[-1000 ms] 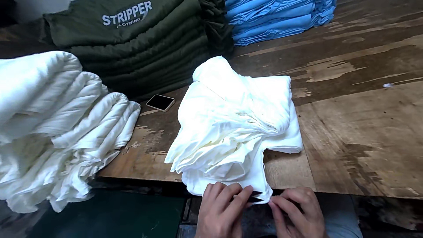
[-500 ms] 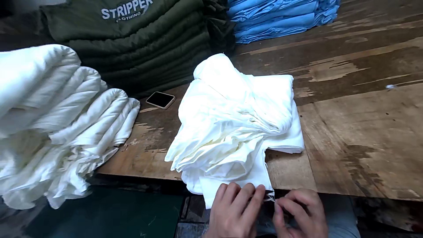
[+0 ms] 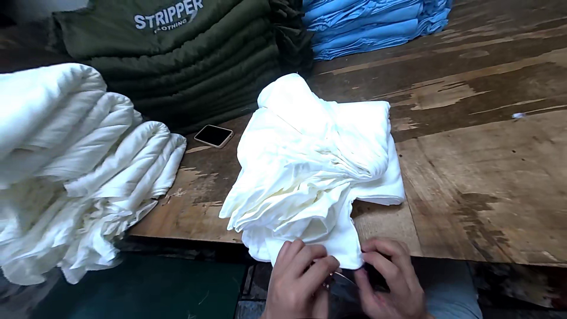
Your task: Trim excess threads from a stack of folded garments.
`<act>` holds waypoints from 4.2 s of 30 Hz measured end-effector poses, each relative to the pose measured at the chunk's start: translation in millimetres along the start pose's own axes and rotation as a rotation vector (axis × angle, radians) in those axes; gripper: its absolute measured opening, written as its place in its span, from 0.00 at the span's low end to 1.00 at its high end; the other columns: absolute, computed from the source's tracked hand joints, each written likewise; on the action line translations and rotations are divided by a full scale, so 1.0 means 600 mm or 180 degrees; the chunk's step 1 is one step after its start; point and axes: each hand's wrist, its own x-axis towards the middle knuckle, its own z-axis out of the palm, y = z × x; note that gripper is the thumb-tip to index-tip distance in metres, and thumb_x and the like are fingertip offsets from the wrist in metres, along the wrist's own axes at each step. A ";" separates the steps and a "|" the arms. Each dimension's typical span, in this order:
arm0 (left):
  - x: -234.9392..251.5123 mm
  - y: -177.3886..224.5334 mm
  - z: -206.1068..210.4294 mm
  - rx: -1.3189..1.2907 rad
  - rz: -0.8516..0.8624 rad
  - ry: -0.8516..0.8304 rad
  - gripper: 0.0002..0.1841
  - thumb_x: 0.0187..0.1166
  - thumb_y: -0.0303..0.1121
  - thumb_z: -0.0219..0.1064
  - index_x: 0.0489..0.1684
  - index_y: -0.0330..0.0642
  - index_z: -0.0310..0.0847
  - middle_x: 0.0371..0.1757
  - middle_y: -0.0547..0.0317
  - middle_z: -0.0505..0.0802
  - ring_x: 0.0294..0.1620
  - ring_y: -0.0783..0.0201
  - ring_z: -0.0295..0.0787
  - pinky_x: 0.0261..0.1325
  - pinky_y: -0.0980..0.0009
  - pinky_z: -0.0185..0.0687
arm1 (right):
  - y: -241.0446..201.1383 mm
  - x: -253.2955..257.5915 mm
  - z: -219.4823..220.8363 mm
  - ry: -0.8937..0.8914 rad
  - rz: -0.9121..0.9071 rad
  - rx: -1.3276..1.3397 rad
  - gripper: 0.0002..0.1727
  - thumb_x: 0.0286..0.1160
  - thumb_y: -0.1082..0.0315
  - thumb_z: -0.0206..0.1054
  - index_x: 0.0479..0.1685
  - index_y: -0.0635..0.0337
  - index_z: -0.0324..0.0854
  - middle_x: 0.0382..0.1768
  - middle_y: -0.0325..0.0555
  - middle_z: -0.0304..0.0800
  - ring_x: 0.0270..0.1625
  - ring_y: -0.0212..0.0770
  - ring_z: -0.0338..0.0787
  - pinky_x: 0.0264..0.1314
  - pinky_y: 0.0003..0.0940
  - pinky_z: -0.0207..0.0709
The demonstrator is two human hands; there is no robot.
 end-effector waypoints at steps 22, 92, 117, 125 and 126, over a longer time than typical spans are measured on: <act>0.001 0.030 0.009 0.0576 0.0420 0.0534 0.11 0.80 0.42 0.72 0.57 0.60 0.87 0.48 0.69 0.89 0.49 0.66 0.78 0.62 0.65 0.65 | -0.001 -0.007 -0.072 -0.0231 -0.0417 -0.0102 0.06 0.83 0.64 0.66 0.50 0.45 0.88 0.46 0.31 0.88 0.51 0.29 0.83 0.68 0.29 0.67; 0.002 -0.128 -0.076 -0.0500 0.0340 -0.0467 0.06 0.81 0.38 0.65 0.43 0.53 0.88 0.44 0.66 0.92 0.51 0.70 0.88 0.57 0.71 0.85 | -0.030 0.081 -0.008 -0.0836 -0.0392 -0.0165 0.13 0.79 0.53 0.67 0.56 0.38 0.91 0.60 0.30 0.93 0.60 0.38 0.85 0.65 0.39 0.72; 0.031 0.015 0.006 0.0042 -0.0465 0.0253 0.15 0.82 0.40 0.69 0.63 0.50 0.91 0.52 0.59 0.93 0.53 0.65 0.88 0.55 0.67 0.84 | 0.004 0.040 -0.052 -0.0543 -0.0497 -0.1084 0.21 0.74 0.40 0.71 0.58 0.39 0.86 0.49 0.38 0.84 0.53 0.38 0.82 0.61 0.33 0.73; 0.007 -0.012 0.003 0.0026 -0.0168 0.0296 0.09 0.84 0.39 0.68 0.54 0.58 0.92 0.49 0.69 0.94 0.46 0.69 0.84 0.50 0.69 0.75 | 0.032 0.002 -0.038 -0.0035 -0.0477 -0.0867 0.06 0.81 0.54 0.68 0.47 0.40 0.86 0.48 0.31 0.83 0.56 0.33 0.80 0.69 0.31 0.67; 0.008 -0.008 0.003 0.0069 -0.0088 0.0251 0.10 0.84 0.39 0.68 0.56 0.59 0.91 0.50 0.69 0.93 0.46 0.69 0.83 0.50 0.68 0.74 | 0.031 0.003 -0.038 0.0005 -0.0334 -0.0804 0.07 0.82 0.52 0.67 0.45 0.40 0.85 0.47 0.30 0.83 0.56 0.32 0.81 0.68 0.31 0.69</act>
